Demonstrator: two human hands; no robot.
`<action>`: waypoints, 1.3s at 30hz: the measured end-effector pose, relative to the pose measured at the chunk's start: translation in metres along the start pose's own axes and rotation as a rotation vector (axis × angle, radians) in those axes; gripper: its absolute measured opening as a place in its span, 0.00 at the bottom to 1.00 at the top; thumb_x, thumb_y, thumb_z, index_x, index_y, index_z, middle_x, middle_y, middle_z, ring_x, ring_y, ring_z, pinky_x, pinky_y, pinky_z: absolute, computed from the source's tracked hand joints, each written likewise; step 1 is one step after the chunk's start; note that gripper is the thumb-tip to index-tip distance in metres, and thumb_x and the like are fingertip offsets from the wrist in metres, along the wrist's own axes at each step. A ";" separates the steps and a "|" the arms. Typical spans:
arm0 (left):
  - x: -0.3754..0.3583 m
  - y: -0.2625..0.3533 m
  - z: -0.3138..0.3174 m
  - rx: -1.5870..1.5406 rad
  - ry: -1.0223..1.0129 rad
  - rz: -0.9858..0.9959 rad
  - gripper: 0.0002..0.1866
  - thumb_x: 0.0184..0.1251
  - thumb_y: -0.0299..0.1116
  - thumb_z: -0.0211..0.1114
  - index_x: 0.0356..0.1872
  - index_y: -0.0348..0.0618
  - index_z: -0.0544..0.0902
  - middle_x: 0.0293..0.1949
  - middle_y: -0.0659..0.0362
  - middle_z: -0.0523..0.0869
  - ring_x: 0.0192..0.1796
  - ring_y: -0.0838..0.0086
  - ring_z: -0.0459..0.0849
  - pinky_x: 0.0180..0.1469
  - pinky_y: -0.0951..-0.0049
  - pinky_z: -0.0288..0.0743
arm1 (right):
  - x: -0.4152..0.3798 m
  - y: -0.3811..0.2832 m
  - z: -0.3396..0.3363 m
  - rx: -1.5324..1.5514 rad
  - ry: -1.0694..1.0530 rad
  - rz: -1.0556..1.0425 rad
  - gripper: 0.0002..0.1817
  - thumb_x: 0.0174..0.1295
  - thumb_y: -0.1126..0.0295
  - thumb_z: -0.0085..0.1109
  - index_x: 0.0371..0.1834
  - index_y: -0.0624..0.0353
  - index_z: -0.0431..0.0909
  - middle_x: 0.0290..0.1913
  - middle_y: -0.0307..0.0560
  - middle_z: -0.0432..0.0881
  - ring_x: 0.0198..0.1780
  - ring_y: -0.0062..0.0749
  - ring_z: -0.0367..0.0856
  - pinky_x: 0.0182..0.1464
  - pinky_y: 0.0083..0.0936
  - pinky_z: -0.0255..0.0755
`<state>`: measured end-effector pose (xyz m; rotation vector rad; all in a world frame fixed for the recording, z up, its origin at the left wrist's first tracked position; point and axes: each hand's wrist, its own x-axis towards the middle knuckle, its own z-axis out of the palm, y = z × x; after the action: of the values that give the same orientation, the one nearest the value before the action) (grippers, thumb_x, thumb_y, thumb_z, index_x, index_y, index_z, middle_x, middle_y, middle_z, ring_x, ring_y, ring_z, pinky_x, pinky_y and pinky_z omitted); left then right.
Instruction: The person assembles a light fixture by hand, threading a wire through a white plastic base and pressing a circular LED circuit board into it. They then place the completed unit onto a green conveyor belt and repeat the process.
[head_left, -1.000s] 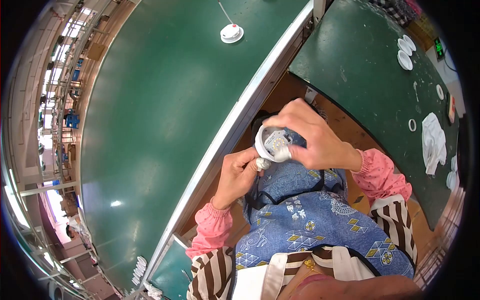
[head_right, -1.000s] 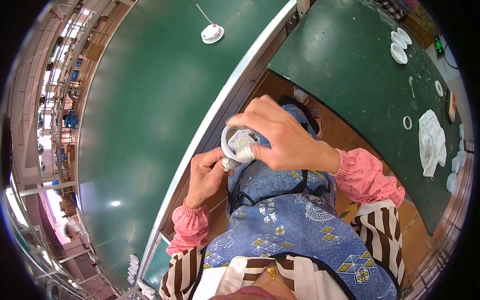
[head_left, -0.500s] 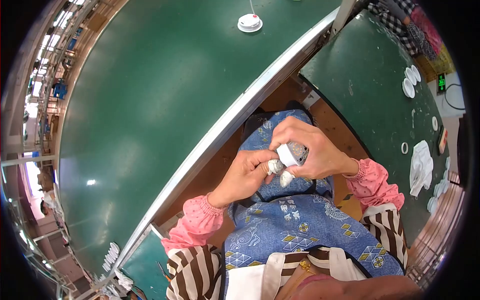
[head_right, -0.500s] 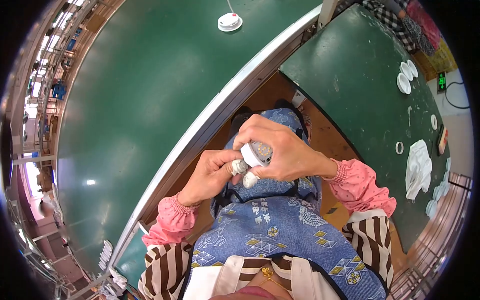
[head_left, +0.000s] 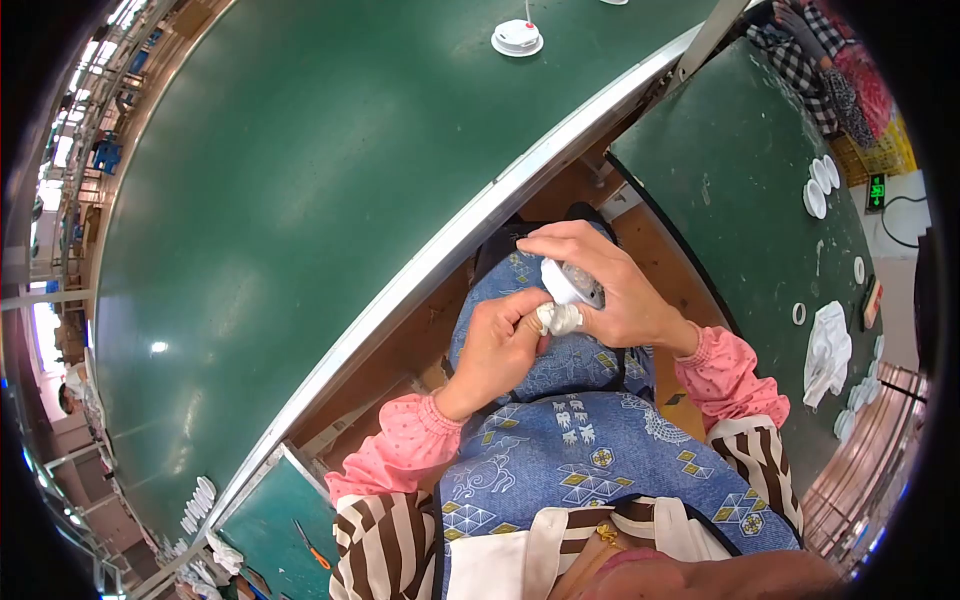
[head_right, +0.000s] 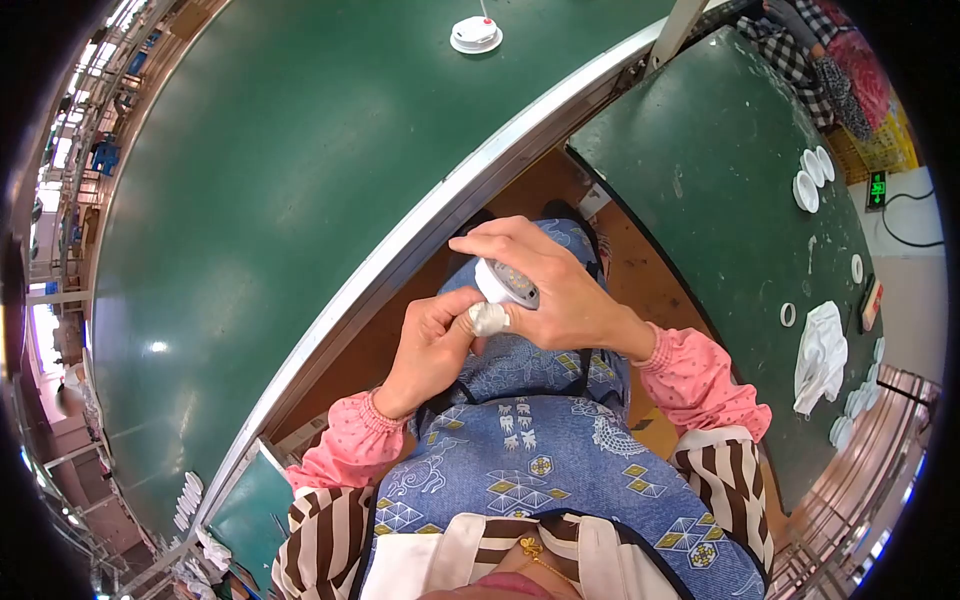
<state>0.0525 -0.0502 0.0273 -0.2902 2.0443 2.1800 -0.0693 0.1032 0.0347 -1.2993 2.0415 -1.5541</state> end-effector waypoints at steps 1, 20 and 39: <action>0.001 0.001 0.003 -0.001 0.010 0.008 0.10 0.76 0.24 0.55 0.38 0.38 0.86 0.22 0.67 0.79 0.25 0.87 0.73 0.26 0.80 0.63 | -0.001 0.001 0.003 -0.028 0.028 0.011 0.22 0.57 0.69 0.68 0.57 0.60 0.80 0.48 0.51 0.81 0.51 0.45 0.82 0.55 0.35 0.75; 0.004 -0.038 0.024 0.000 0.112 0.098 0.10 0.80 0.27 0.56 0.42 0.36 0.86 0.26 0.67 0.82 0.27 0.86 0.74 0.30 0.81 0.68 | -0.021 0.026 0.023 0.465 0.171 0.413 0.10 0.69 0.66 0.63 0.43 0.64 0.83 0.39 0.40 0.83 0.41 0.19 0.79 0.43 0.20 0.73; 0.005 -0.020 -0.023 0.607 0.109 0.373 0.15 0.71 0.27 0.60 0.57 0.43 0.81 0.44 0.61 0.85 0.39 0.82 0.78 0.41 0.79 0.71 | -0.022 -0.002 -0.005 -0.089 -0.009 0.058 0.42 0.44 0.76 0.74 0.68 0.63 0.71 0.58 0.56 0.75 0.59 0.53 0.77 0.63 0.39 0.72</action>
<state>0.0535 -0.0718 0.0053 0.0525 2.8781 1.5953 -0.0592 0.1234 0.0323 -1.2635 2.1456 -1.4452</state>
